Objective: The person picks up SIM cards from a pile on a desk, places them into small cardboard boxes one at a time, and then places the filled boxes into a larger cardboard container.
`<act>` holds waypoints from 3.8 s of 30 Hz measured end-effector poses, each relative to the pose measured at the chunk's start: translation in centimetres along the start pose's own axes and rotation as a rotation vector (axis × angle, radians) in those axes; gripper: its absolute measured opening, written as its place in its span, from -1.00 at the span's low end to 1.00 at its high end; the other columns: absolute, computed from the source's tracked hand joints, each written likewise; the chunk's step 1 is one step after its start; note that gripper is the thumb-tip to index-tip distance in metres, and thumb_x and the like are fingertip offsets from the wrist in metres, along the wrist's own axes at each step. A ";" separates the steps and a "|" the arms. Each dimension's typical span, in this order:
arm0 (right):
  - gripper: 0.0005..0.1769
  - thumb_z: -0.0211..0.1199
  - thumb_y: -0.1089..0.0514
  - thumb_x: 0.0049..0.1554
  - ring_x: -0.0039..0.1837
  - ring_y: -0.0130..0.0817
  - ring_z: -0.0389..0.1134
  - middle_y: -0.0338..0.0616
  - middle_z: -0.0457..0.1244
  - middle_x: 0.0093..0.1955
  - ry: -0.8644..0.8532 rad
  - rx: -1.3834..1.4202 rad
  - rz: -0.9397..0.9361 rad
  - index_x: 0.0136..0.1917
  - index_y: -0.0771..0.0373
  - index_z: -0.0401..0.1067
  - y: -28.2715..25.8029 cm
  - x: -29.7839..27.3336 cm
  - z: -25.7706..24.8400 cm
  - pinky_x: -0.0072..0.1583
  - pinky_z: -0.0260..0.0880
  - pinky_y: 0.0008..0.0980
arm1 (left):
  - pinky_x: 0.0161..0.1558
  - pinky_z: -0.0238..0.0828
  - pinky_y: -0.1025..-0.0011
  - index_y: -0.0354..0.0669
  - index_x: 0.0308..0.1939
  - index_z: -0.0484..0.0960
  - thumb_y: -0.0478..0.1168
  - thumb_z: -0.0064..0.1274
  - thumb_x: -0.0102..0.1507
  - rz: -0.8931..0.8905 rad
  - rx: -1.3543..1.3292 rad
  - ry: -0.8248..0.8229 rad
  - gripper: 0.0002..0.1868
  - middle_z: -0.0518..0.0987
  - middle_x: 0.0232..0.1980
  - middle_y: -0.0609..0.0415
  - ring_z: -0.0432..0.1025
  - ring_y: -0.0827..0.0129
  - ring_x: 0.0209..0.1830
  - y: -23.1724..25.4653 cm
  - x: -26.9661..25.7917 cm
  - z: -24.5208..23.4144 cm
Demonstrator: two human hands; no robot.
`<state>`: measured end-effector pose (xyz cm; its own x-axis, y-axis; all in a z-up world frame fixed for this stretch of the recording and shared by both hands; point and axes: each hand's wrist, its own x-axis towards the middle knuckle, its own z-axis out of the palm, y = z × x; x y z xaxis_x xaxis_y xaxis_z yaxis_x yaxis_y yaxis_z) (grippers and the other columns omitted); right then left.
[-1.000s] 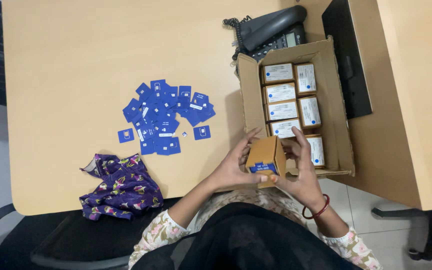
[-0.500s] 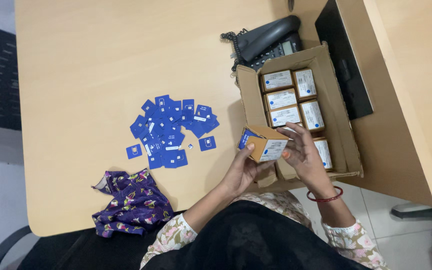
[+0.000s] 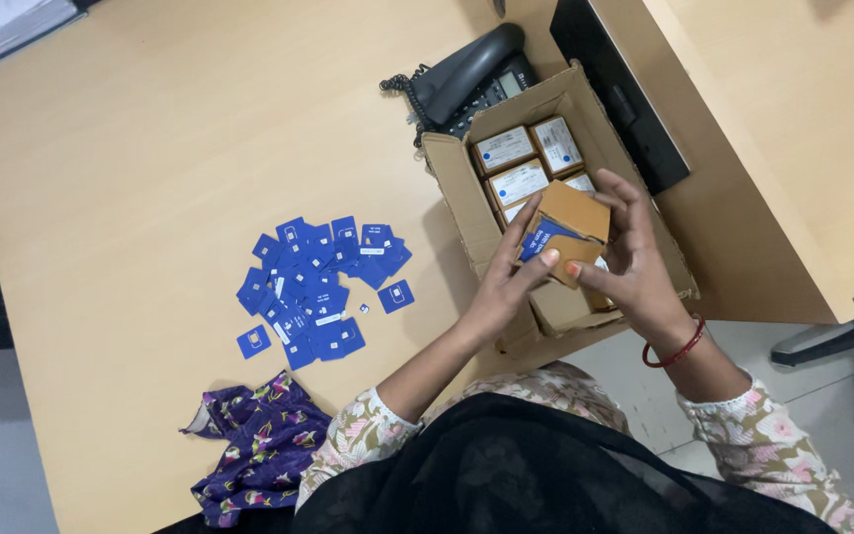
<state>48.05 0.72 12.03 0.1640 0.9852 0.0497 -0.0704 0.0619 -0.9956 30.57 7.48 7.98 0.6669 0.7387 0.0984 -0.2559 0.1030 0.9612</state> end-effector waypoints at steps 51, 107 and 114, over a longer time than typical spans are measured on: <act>0.36 0.31 -0.64 -0.07 0.39 0.04 0.20 0.07 0.11 0.45 -0.718 -1.822 0.473 0.50 0.51 -0.01 13.2 7.1 1.0 0.23 0.44 -0.28 | 0.31 0.08 -0.38 -0.13 0.19 0.58 -0.28 0.08 0.17 -0.144 1.062 -0.024 -0.53 0.30 0.49 0.02 -0.03 0.10 0.64 -6.2 -2.3 -5.2; -0.33 0.58 -0.02 -0.14 0.17 -0.06 0.32 -0.09 0.29 0.05 -0.790 -1.303 -0.044 0.14 0.20 0.35 8.7 9.5 0.2 0.14 0.37 -0.11 | 0.50 0.18 0.14 -0.19 0.44 0.34 -0.42 0.10 0.22 0.135 0.515 0.275 -0.33 0.16 0.54 -0.06 0.06 0.05 0.60 -5.7 -6.9 -5.7; -0.86 0.34 0.13 0.17 0.01 -0.30 0.44 -0.20 0.34 -0.06 -0.666 -0.478 -0.435 -0.04 0.18 0.45 4.8 -6.0 7.0 0.06 0.51 -0.31 | 0.23 0.48 0.34 -0.26 0.24 0.55 -0.37 -0.04 0.38 -0.094 0.424 0.417 -0.66 0.53 0.26 -0.05 0.47 0.28 0.32 -5.3 -14.8 -11.3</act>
<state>39.84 -3.72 7.49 -0.5283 0.7884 0.3150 0.3020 0.5213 -0.7982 14.18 3.50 -1.51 0.3204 0.9471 -0.0193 0.1494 -0.0304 0.9883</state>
